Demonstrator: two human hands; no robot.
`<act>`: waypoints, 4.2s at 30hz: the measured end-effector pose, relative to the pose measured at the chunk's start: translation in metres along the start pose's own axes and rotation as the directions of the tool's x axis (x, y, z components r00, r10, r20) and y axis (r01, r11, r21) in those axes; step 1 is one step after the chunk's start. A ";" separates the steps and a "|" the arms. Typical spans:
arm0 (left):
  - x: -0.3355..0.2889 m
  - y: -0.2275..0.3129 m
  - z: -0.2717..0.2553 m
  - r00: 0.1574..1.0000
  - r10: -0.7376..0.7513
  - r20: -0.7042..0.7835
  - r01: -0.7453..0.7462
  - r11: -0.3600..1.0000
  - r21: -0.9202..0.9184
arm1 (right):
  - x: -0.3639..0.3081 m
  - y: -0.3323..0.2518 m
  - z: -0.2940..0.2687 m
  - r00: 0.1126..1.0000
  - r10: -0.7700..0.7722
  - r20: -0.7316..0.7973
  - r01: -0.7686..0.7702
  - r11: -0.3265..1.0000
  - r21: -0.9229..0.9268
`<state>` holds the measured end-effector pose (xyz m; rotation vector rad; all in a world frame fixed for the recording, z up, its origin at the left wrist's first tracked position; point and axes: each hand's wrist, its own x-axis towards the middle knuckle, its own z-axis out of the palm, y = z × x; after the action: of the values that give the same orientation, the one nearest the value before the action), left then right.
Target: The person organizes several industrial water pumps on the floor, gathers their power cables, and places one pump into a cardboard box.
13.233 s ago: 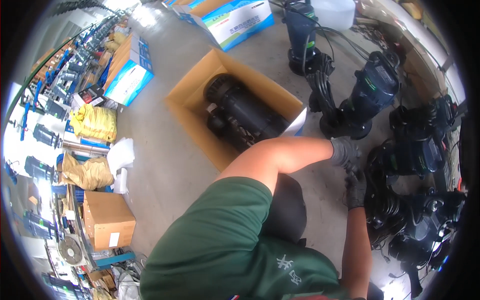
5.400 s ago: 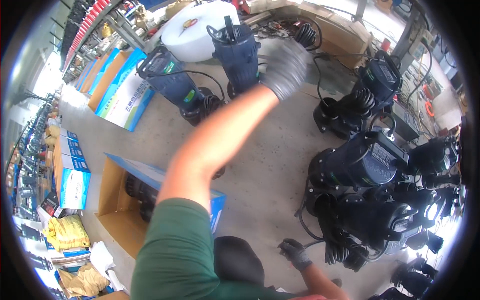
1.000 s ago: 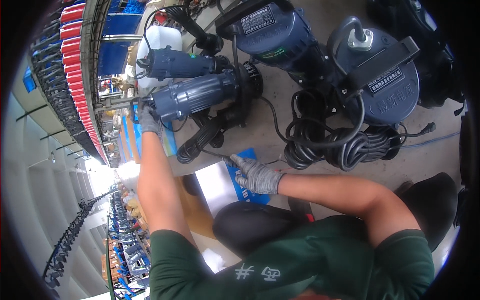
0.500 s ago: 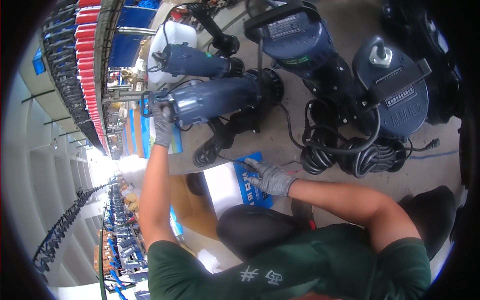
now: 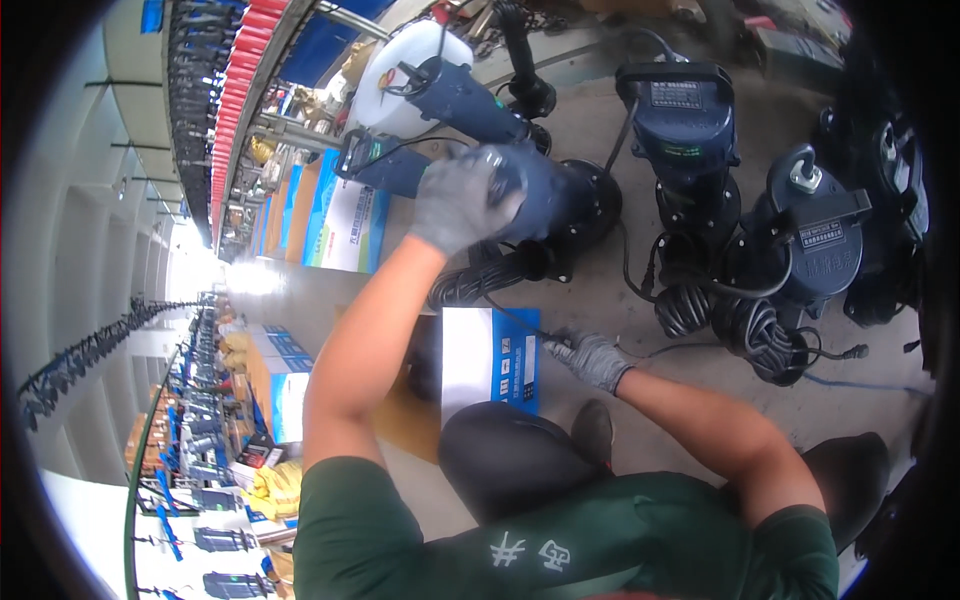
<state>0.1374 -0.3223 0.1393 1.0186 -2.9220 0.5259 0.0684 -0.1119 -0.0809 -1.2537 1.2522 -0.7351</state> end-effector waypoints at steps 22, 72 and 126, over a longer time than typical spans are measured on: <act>0.127 -0.084 0.042 0.873 -0.449 -0.189 0.364 0.860 -0.358 | -0.019 0.040 -0.037 0.954 0.281 -0.105 -0.099 0.627 0.773; 0.001 0.107 0.250 0.816 -0.567 -0.113 0.049 0.264 -0.963 | -0.048 0.046 -0.063 0.931 0.293 -0.217 -0.059 0.709 0.703; -0.007 0.010 0.072 0.951 -0.125 0.283 0.296 0.633 -0.715 | -0.069 0.100 -0.042 0.917 0.320 0.239 -0.393 0.825 0.406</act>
<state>0.1446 -0.3332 0.0676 1.2644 -2.6267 -0.8090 -0.0089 -0.0361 -0.1506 -0.6563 1.0641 -0.5866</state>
